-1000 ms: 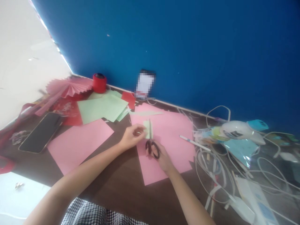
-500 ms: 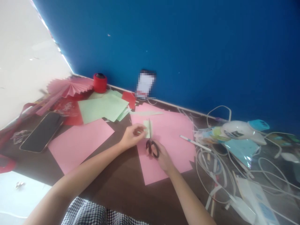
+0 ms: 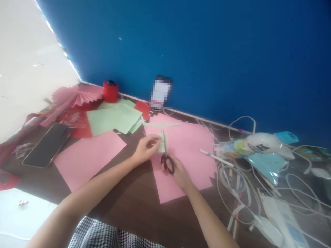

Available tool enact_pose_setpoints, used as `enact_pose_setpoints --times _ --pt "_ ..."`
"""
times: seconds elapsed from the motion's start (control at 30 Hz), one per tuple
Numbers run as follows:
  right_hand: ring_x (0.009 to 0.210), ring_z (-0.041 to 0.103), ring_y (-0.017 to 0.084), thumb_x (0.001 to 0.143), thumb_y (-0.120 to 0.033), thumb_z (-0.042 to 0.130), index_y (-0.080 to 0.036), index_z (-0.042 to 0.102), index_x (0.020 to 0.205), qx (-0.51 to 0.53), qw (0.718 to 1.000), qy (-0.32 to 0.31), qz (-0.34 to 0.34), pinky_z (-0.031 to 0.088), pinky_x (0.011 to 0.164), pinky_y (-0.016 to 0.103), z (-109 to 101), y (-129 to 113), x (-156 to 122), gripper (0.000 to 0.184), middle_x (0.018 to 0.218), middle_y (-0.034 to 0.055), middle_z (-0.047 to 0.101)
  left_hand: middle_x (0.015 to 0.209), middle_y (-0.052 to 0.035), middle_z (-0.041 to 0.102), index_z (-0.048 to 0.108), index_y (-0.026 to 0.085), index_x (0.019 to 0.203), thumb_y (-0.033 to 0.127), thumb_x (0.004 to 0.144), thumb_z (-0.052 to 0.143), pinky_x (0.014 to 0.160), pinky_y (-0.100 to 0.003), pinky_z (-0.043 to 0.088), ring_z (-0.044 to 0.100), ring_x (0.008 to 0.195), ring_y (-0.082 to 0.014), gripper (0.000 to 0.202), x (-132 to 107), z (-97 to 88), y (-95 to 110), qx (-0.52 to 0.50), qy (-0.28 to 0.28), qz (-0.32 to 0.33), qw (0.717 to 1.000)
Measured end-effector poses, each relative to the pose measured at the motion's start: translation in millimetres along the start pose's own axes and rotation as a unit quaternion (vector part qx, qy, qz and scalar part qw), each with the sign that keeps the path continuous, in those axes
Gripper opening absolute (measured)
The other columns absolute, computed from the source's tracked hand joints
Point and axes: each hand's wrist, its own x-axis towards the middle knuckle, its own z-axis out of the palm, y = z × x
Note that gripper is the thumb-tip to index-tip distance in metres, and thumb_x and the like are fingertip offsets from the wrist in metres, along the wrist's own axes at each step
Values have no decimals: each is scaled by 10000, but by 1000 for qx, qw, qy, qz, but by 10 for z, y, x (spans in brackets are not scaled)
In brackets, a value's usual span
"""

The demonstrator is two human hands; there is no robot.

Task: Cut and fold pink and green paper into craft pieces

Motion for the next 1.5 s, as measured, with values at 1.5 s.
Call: enact_pose_setpoints --times 1.5 --pt "516 448 97 837 -515 446 -167 481 850 -9 1000 1 -6 353 493 240 3 2 3 350 613 -1 536 765 -45 625 612 136 894 257 758 592 590 -186 490 593 675 -106 183 -18 9 -2 -4 -11 -41 999"
